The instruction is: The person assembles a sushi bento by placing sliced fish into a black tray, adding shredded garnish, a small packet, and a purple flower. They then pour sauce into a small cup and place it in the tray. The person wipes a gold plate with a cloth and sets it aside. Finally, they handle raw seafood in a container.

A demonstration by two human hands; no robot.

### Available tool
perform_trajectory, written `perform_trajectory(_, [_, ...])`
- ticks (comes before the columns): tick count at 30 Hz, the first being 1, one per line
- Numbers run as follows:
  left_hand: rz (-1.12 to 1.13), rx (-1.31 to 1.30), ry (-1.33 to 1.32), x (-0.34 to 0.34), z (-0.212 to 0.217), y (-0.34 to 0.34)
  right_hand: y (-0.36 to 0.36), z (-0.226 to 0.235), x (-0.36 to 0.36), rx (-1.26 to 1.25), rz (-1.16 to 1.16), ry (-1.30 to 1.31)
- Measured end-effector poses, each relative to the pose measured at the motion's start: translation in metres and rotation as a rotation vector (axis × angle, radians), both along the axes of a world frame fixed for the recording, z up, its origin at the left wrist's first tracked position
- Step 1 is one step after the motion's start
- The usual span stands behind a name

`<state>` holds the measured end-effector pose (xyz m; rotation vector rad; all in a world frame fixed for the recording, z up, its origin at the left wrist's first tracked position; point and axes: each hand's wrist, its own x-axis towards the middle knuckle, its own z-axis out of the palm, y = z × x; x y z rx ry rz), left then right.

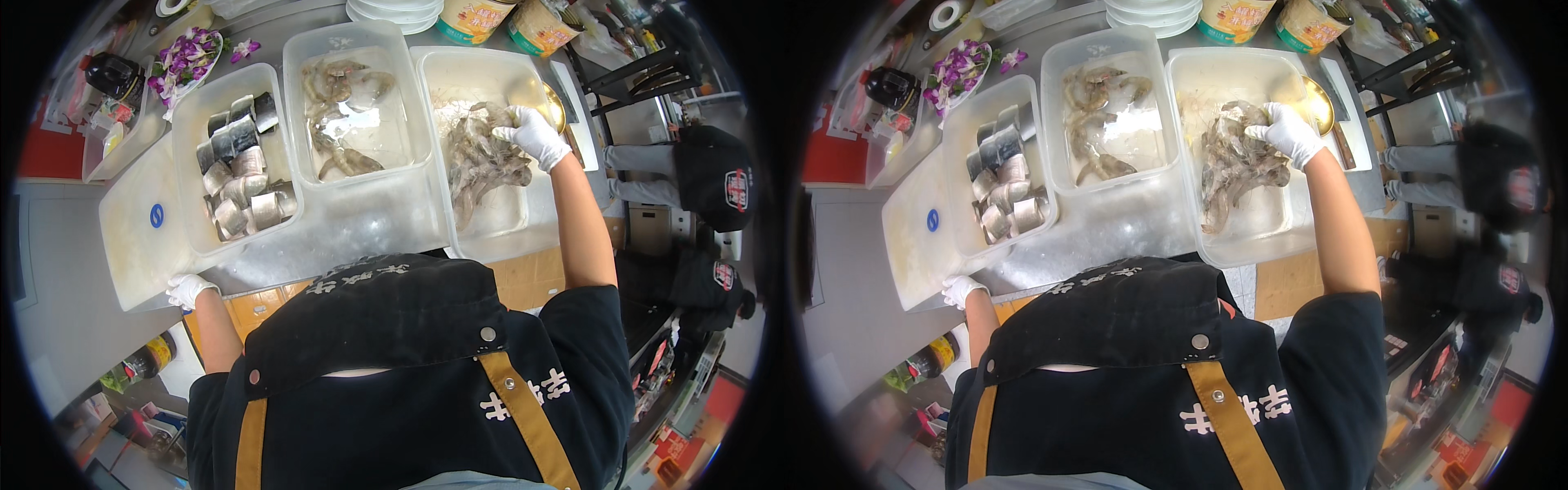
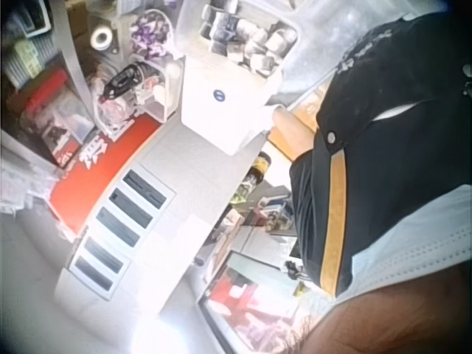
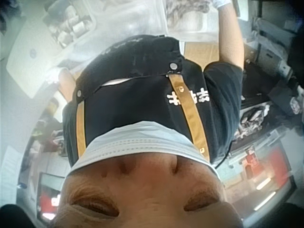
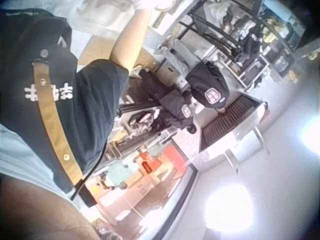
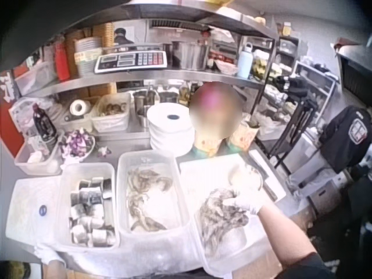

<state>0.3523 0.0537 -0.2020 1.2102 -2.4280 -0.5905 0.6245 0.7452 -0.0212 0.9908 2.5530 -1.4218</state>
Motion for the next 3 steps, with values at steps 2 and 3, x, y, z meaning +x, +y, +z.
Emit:
perform_trajectory(2, [0.004, 0.061, -0.025, 0.002, 0.011, 0.006, -0.009, 0.017, 0.001, 0.172, 0.002, 0.027])
perform_trajectory(3, [0.007, 0.100, -0.038, 0.003, 0.019, 0.009, -0.013, 0.028, 0.005, 0.184, -0.029, 0.080])
